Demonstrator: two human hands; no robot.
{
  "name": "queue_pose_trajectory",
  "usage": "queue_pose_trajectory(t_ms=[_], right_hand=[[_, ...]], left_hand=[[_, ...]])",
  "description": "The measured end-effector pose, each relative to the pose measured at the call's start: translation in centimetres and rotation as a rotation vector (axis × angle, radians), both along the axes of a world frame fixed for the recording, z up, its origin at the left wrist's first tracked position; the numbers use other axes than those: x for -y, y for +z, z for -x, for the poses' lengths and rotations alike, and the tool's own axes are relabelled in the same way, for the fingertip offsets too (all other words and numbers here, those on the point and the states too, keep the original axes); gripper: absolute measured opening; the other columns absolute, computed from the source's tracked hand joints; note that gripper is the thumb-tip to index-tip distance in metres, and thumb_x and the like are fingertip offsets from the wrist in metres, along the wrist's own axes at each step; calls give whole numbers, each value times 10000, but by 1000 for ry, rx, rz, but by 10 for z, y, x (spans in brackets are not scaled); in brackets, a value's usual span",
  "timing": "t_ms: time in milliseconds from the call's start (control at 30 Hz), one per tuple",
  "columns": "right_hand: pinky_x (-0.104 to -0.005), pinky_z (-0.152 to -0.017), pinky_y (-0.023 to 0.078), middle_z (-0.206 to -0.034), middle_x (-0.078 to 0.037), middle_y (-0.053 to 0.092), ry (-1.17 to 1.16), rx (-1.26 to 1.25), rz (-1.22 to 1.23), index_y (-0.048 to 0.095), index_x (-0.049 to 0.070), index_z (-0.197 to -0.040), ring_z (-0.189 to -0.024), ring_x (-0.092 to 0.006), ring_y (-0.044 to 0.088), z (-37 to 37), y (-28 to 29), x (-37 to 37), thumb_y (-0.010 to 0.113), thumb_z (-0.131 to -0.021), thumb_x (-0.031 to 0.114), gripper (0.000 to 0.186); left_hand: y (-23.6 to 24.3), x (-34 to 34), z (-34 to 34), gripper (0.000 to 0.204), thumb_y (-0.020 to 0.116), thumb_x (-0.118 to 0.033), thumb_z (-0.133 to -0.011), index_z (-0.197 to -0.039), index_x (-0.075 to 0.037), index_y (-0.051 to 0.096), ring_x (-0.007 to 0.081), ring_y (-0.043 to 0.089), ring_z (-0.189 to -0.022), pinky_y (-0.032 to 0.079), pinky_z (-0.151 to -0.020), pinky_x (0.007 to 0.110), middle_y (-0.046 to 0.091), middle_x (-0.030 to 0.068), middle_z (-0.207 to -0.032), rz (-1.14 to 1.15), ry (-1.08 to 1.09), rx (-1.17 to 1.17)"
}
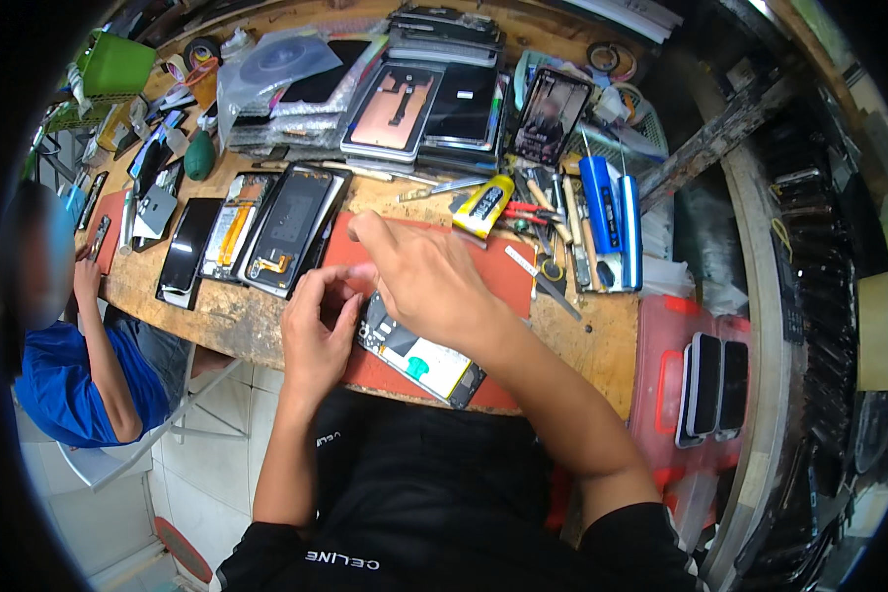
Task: The person disassembles a smartphone, removes the battery, and handles internal components. They then reassemble the phone, attach the back cover, and wipe the exterior with a cloth.
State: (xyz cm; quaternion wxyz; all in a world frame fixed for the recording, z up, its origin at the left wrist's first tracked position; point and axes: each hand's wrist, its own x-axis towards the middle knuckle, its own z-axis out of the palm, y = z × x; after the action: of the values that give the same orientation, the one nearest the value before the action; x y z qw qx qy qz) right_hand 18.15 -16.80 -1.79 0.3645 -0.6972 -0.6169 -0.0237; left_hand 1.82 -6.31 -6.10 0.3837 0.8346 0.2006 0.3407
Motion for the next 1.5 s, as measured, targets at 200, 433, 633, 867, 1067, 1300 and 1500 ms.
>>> queue_pose_trajectory(t_ms=[200, 433, 633, 867, 1067, 1300, 1500], right_hand=[[-527, -690, 552, -964, -191, 759, 22, 5, -16, 545, 43, -1181, -902, -443, 748, -2, 1, 2, 737, -922, 9, 324], [-447, -758, 591, -1059, -195, 730, 104, -237, -67, 557, 9, -1249, -953, -370, 770, 0, -3, 6, 728, -938, -53, 360], [-429, -774, 610, -1024, -197, 724, 159, -311, -139, 554, 5, -1281, -946, -358, 779, 5, -4, 6, 701, -948, -78, 373], [-480, -729, 605, -946, -227, 736, 167, -275, -160, 542, 7, -1280, -892, -427, 766, 9, -5, 3, 682, -950, -59, 365], [-479, -721, 593, -942, -211, 728, 162, -83, -172, 549, 11, -1228, -891, -421, 755, 12, 2, 6, 707, -959, -21, 314], [-488, -721, 579, -937, -210, 713, 179, -114, -160, 542, 11, -1180, -898, -422, 742, 11, 4, 8, 710, -943, -31, 293], [-510, -752, 572, -942, -209, 709, 225, -167, -82, 532, 18, -1154, -905, -437, 730, 8, 2, 4, 688, -901, -78, 313]], left_hand=[[-3, -1, 2, 359, 771, 91, -901, -1239, -3, 693, 183, 703, -839, 581, -786, 325, 703, 97, -982, 38, 19, -2], [-4, 0, 1, 453, 781, 84, -904, -1335, -24, 694, 214, 778, -898, 602, -825, 334, 780, 114, -978, 13, -20, -4], [-2, 1, 1, 499, 761, 89, -903, -1378, -31, 668, 313, 774, -942, 594, -836, 409, 779, 163, -1028, 15, -66, 30], [-2, 0, 2, 475, 753, 83, -909, -1363, -24, 664, 312, 784, -953, 599, -854, 400, 776, 165, -1031, 45, -76, 29], [-2, 2, 2, 439, 741, 85, -919, -1339, -12, 654, 305, 787, -980, 601, -856, 391, 770, 173, -1071, 29, -84, 35], [1, 0, 2, 441, 704, 96, -929, -1352, -2, 633, 355, 764, -1020, 593, -879, 424, 755, 201, -1111, 11, -139, 36], [-2, -3, 1, 506, 576, 150, -902, -1388, 14, 602, 437, 729, -1033, 573, -880, 486, 734, 259, -1122, -35, -154, -33]])
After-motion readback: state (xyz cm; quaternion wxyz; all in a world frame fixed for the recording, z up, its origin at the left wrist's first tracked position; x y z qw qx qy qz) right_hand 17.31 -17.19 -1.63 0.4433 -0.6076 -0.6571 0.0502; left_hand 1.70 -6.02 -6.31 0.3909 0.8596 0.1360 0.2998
